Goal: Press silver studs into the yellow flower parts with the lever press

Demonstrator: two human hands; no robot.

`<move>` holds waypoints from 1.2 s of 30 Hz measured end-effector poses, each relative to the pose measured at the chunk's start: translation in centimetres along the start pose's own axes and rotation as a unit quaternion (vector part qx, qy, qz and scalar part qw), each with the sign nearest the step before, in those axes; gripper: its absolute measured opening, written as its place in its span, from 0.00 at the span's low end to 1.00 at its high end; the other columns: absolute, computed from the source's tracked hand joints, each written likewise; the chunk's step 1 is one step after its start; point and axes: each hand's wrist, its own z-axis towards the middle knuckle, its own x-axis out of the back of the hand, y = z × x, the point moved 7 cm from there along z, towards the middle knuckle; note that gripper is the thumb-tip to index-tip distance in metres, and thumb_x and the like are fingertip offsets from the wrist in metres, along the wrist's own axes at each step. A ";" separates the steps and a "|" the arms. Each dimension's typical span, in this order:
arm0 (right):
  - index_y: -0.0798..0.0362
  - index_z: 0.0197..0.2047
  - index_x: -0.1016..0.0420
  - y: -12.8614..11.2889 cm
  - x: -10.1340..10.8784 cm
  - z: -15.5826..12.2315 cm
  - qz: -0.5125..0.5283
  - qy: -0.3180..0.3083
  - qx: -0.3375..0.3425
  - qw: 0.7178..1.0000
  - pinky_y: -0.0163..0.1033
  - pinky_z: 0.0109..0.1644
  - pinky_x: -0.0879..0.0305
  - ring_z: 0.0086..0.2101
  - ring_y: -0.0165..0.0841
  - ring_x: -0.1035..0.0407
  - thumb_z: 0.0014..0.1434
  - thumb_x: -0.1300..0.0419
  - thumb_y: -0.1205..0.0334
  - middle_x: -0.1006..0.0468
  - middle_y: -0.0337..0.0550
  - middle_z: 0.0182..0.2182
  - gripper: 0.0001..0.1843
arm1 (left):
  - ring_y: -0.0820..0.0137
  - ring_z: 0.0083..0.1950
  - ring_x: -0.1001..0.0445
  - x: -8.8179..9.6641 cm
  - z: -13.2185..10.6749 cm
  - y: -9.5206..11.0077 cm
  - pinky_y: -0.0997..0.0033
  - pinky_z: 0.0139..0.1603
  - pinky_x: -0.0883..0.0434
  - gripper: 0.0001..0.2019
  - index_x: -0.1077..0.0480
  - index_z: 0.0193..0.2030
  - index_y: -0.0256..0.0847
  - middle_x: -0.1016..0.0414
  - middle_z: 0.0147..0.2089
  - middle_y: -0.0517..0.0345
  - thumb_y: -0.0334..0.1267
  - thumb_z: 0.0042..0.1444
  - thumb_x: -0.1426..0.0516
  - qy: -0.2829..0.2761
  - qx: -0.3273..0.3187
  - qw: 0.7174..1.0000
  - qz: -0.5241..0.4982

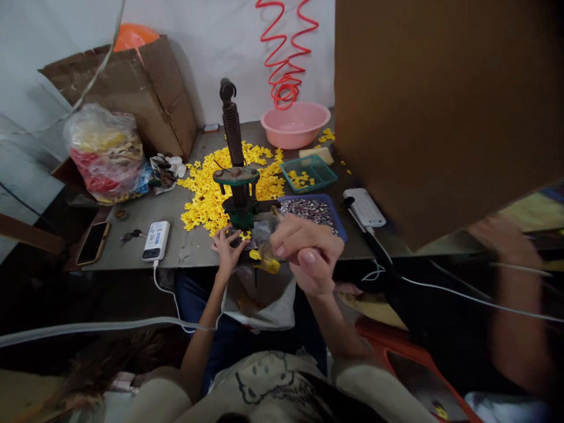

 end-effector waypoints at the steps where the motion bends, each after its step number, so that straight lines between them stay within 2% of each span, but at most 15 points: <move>1: 0.51 0.21 0.33 -0.4 0.0 -0.9 0.007 -0.009 0.011 1.000 0.36 0.26 0.38 0.19 0.28 0.36 0.62 0.46 0.44 0.33 0.36 0.16 0.25 | 0.44 0.63 0.41 0.1 0.1 0.1 0.42 0.58 0.41 0.13 0.20 0.43 0.43 0.34 0.62 0.45 0.44 0.51 0.33 0.003 -0.003 1.000 -0.005; 3: 0.51 0.26 0.28 -0.6 0.4 -1.4 0.047 -0.029 0.019 0.998 0.40 0.33 0.30 0.25 0.33 0.29 0.63 0.49 0.42 0.27 0.39 0.20 0.25 | 0.45 0.62 0.41 0.7 0.1 0.3 0.42 0.58 0.41 0.14 0.21 0.44 0.43 0.33 0.61 0.45 0.43 0.52 0.34 0.021 -0.004 1.000 -0.012; 6: 0.48 0.45 0.26 1.7 3.0 -0.3 0.061 -0.039 -0.052 0.996 0.48 0.51 0.28 0.45 0.39 0.24 0.63 0.55 0.36 0.19 0.44 0.37 0.29 | 0.51 0.58 0.36 1.8 -0.8 0.7 0.47 0.59 0.39 0.14 0.21 0.46 0.44 0.29 0.54 0.47 0.43 0.54 0.35 0.014 -0.037 0.998 -0.049; 8: 0.48 0.54 0.30 4.6 6.7 -0.4 -0.068 -0.032 -0.131 0.989 0.50 0.59 0.33 0.53 0.39 0.28 0.64 0.52 0.39 0.21 0.46 0.49 0.27 | 0.57 0.53 0.32 2.1 -2.9 0.8 0.55 0.56 0.35 0.15 0.22 0.48 0.44 0.26 0.49 0.49 0.43 0.55 0.36 -0.045 -0.080 0.991 -0.100; 9: 0.49 0.56 0.31 6.4 8.8 -1.0 -0.178 -0.042 -0.178 0.967 0.49 0.60 0.34 0.55 0.39 0.30 0.64 0.48 0.44 0.23 0.48 0.53 0.24 | 0.59 0.50 0.30 2.0 -4.3 0.6 0.58 0.54 0.33 0.15 0.23 0.50 0.44 0.26 0.47 0.50 0.42 0.56 0.37 -0.085 -0.097 0.984 -0.123; 11: 0.52 0.50 0.25 10.4 12.9 -3.4 -0.423 -0.120 -0.270 0.856 0.51 0.59 0.35 0.53 0.44 0.29 0.61 0.42 0.52 0.22 0.52 0.50 0.18 | 0.62 0.48 0.28 1.6 -7.4 0.0 0.61 0.52 0.31 0.17 0.24 0.53 0.46 0.25 0.47 0.51 0.40 0.56 0.37 -0.159 -0.112 0.971 -0.137; 13: 0.54 0.49 0.23 13.6 15.8 -6.3 -0.557 -0.211 -0.330 0.732 0.50 0.56 0.33 0.51 0.46 0.28 0.58 0.38 0.59 0.21 0.54 0.48 0.16 | 0.62 0.50 0.27 1.2 -9.7 -0.9 0.61 0.52 0.30 0.22 0.26 0.56 0.46 0.25 0.49 0.51 0.39 0.54 0.35 -0.213 -0.113 0.963 -0.123; 14: 0.54 0.50 0.23 14.7 16.6 -7.5 -0.592 -0.246 -0.338 0.689 0.49 0.54 0.33 0.50 0.47 0.27 0.58 0.37 0.62 0.21 0.55 0.48 0.17 | 0.62 0.49 0.27 1.1 -10.2 -1.3 0.61 0.52 0.30 0.23 0.27 0.57 0.46 0.24 0.49 0.51 0.38 0.53 0.35 -0.232 -0.108 0.960 -0.115; 16: 0.54 0.54 0.24 15.9 17.0 -8.8 -0.625 -0.283 -0.324 0.651 0.46 0.52 0.32 0.51 0.46 0.28 0.58 0.36 0.64 0.22 0.54 0.51 0.20 | 0.63 0.46 0.26 1.7 -9.4 -2.2 0.63 0.49 0.28 0.18 0.27 0.55 0.45 0.23 0.48 0.52 0.39 0.57 0.39 -0.239 -0.089 0.961 -0.111; 19: 0.53 0.53 0.24 16.2 16.4 -9.0 -0.643 -0.285 -0.295 0.647 0.44 0.50 0.32 0.50 0.44 0.28 0.59 0.37 0.63 0.22 0.52 0.50 0.18 | 0.64 0.45 0.26 4.0 -4.6 -3.2 0.63 0.48 0.28 0.12 0.25 0.48 0.43 0.23 0.45 0.52 0.37 0.64 0.48 -0.148 -0.074 0.982 -0.087; 22: 0.53 0.50 0.23 16.4 16.1 -8.7 -0.644 -0.270 -0.276 0.661 0.43 0.48 0.33 0.48 0.44 0.28 0.59 0.38 0.64 0.21 0.51 0.48 0.15 | 0.57 0.56 0.31 5.8 1.1 -3.9 0.55 0.59 0.33 0.17 0.28 0.54 0.42 0.28 0.52 0.47 0.34 0.58 0.44 -0.018 -0.097 0.995 0.007; 25: 0.52 0.48 0.23 16.7 16.4 -8.8 -0.636 -0.251 -0.262 0.681 0.44 0.47 0.33 0.47 0.44 0.28 0.58 0.39 0.65 0.20 0.50 0.46 0.14 | 0.54 0.59 0.34 5.1 4.8 -5.1 0.53 0.61 0.35 0.23 0.31 0.56 0.38 0.33 0.56 0.43 0.35 0.51 0.38 0.000 -0.104 0.993 0.049; 29: 0.50 0.44 0.23 16.6 16.9 -9.3 -0.621 -0.220 -0.243 0.712 0.44 0.46 0.34 0.46 0.43 0.29 0.58 0.40 0.65 0.20 0.48 0.44 0.10 | 0.60 0.51 0.29 4.3 6.1 -7.0 0.61 0.54 0.30 0.18 0.30 0.52 0.39 0.31 0.51 0.46 0.35 0.53 0.41 -0.019 -0.099 0.995 0.028; 33: 0.50 0.41 0.23 16.4 16.5 -9.2 -0.620 -0.214 -0.243 0.715 0.43 0.44 0.35 0.46 0.43 0.30 0.58 0.42 0.67 0.21 0.47 0.43 0.09 | 0.61 0.51 0.29 5.3 5.6 -7.5 0.63 0.54 0.31 0.13 0.29 0.50 0.39 0.28 0.49 0.47 0.33 0.58 0.47 0.015 -0.109 0.994 0.025; 36: 0.51 0.41 0.23 16.4 15.8 -9.0 -0.614 -0.225 -0.253 0.713 0.42 0.43 0.35 0.46 0.43 0.29 0.60 0.43 0.68 0.20 0.48 0.42 0.08 | 0.58 0.54 0.31 4.8 5.3 -6.8 0.59 0.58 0.34 0.15 0.29 0.52 0.39 0.30 0.51 0.44 0.33 0.62 0.50 0.010 -0.122 0.990 0.075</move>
